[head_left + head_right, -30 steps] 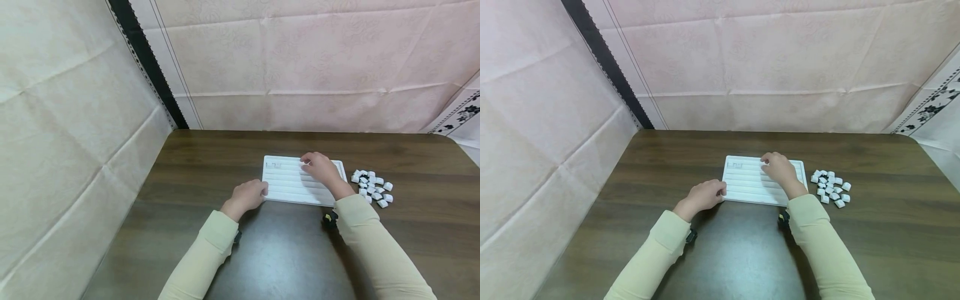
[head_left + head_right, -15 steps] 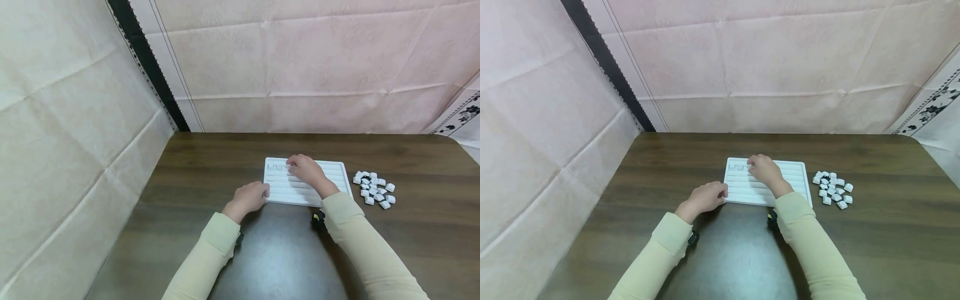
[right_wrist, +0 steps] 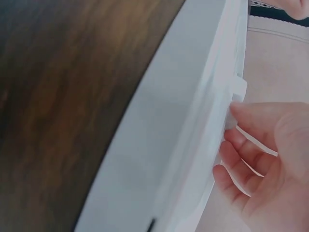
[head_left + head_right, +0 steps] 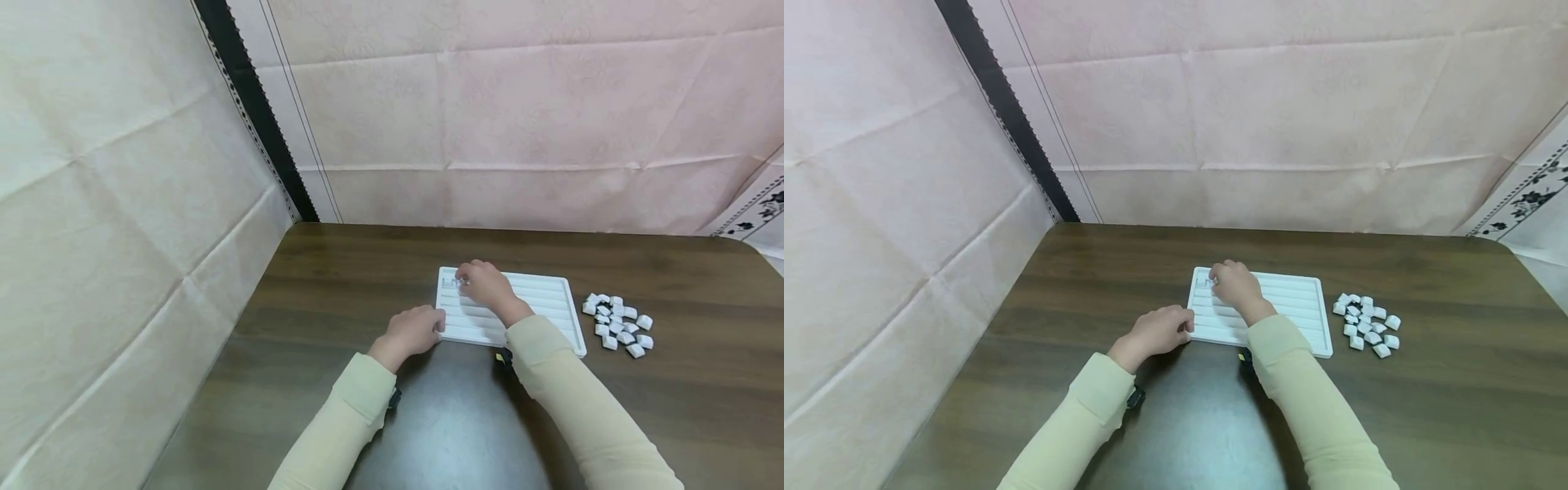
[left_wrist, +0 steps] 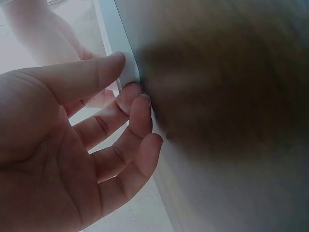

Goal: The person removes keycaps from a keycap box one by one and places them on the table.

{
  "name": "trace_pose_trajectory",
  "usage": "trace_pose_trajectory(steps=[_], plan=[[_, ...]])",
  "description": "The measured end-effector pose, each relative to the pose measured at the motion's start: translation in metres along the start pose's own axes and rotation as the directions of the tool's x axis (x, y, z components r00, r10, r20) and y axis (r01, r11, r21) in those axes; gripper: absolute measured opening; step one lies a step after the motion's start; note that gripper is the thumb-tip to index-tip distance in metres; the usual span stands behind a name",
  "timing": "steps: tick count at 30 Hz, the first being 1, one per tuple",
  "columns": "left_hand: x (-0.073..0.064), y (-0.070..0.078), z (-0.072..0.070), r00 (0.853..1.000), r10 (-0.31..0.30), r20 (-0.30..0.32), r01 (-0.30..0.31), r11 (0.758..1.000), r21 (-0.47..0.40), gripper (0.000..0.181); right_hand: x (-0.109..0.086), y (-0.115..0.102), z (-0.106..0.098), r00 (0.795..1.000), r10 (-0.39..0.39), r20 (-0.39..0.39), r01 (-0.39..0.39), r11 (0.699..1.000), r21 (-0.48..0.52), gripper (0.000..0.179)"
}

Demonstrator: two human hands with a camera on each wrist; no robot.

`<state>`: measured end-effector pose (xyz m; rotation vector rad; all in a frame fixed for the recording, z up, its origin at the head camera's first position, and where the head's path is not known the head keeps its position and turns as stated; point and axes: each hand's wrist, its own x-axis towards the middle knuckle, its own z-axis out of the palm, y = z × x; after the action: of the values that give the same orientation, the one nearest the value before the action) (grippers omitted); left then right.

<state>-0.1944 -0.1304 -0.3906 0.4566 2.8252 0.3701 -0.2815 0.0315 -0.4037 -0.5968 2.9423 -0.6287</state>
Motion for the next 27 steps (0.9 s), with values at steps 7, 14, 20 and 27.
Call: trace_pose_trajectory(steps=[7, 14, 20, 27], plan=[[-0.001, 0.001, -0.001, 1.0, -0.006, 0.002, 0.006, 1.0, -0.009, 0.006, 0.002, -0.002, 0.003, 0.999, 0.018, -0.029, -0.02, 0.999, -0.049, 0.024], [-0.001, 0.002, -0.002, 1.0, -0.016, 0.008, 0.016, 1.0, -0.001, 0.006, 0.001, -0.001, 0.002, 0.999, 0.018, -0.036, -0.019, 0.999, -0.041, 0.023], [0.0, 0.003, -0.003, 1.0, -0.013, 0.013, 0.013, 1.0, -0.003, 0.006, -0.004, 0.004, -0.005, 0.999, 0.019, -0.046, -0.019, 1.0, 0.0, 0.024], [0.0, 0.002, -0.001, 0.999, -0.031, 0.019, 0.031, 0.999, -0.015, 0.005, -0.014, 0.016, -0.016, 0.998, -0.003, -0.07, 0.004, 1.0, 0.011, 0.024]])
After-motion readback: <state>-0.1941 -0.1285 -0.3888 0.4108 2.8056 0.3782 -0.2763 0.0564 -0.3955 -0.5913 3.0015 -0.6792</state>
